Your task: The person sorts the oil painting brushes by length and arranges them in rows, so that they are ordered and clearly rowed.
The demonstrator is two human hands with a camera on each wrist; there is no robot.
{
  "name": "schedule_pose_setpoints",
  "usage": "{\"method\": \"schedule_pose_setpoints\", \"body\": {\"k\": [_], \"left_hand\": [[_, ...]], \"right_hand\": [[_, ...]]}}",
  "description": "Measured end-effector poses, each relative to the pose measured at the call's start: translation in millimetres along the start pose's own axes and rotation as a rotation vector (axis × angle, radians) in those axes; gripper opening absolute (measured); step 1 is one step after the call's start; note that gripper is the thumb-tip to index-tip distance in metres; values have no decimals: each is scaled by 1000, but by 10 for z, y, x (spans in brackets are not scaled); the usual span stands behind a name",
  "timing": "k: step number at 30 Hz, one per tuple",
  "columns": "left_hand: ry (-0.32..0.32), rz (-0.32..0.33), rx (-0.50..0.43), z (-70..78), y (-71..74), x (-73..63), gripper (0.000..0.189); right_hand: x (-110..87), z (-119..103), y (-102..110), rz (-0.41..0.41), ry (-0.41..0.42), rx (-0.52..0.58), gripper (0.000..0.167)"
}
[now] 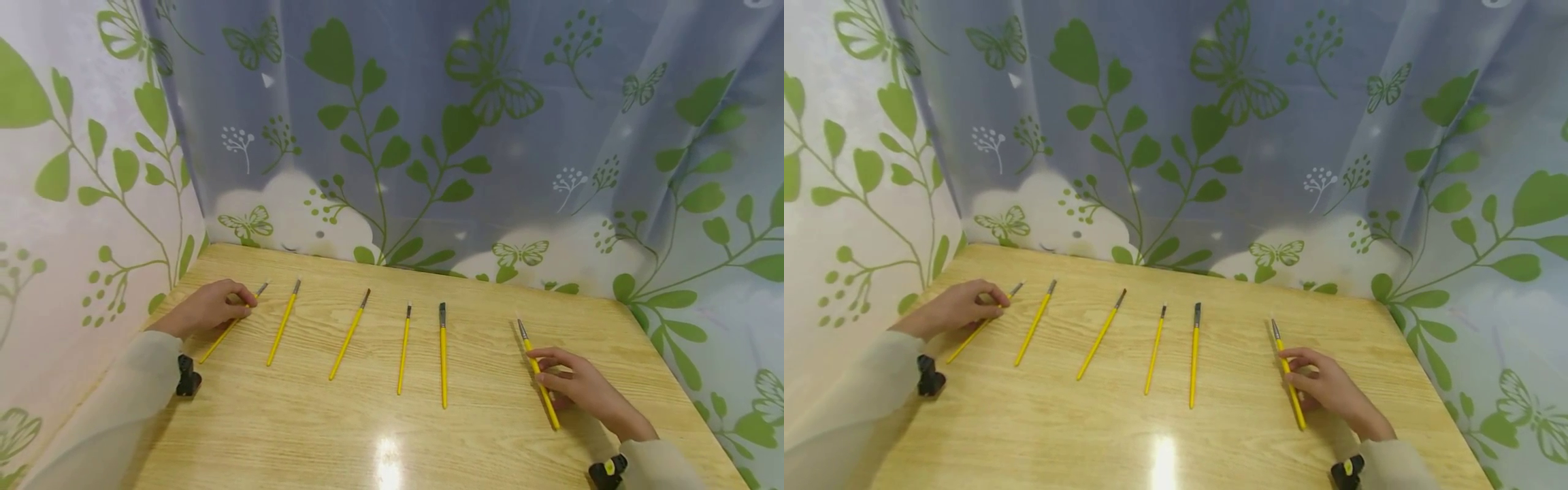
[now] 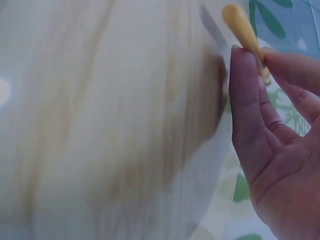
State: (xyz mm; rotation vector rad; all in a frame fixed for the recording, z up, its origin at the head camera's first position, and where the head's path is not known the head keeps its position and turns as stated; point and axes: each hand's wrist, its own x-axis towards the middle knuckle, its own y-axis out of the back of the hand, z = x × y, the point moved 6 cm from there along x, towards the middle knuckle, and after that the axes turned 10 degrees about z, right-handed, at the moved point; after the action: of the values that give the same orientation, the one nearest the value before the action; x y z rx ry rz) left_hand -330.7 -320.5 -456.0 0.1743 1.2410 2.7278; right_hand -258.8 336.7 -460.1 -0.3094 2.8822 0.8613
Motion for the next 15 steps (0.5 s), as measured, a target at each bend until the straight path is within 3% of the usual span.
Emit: {"method": "schedule_pose_setpoints", "body": {"k": [15], "left_hand": [[15,-13,-2,3,-10,1,18]], "right_hand": [[223,-259,-358,-10,56,37,53]]}}
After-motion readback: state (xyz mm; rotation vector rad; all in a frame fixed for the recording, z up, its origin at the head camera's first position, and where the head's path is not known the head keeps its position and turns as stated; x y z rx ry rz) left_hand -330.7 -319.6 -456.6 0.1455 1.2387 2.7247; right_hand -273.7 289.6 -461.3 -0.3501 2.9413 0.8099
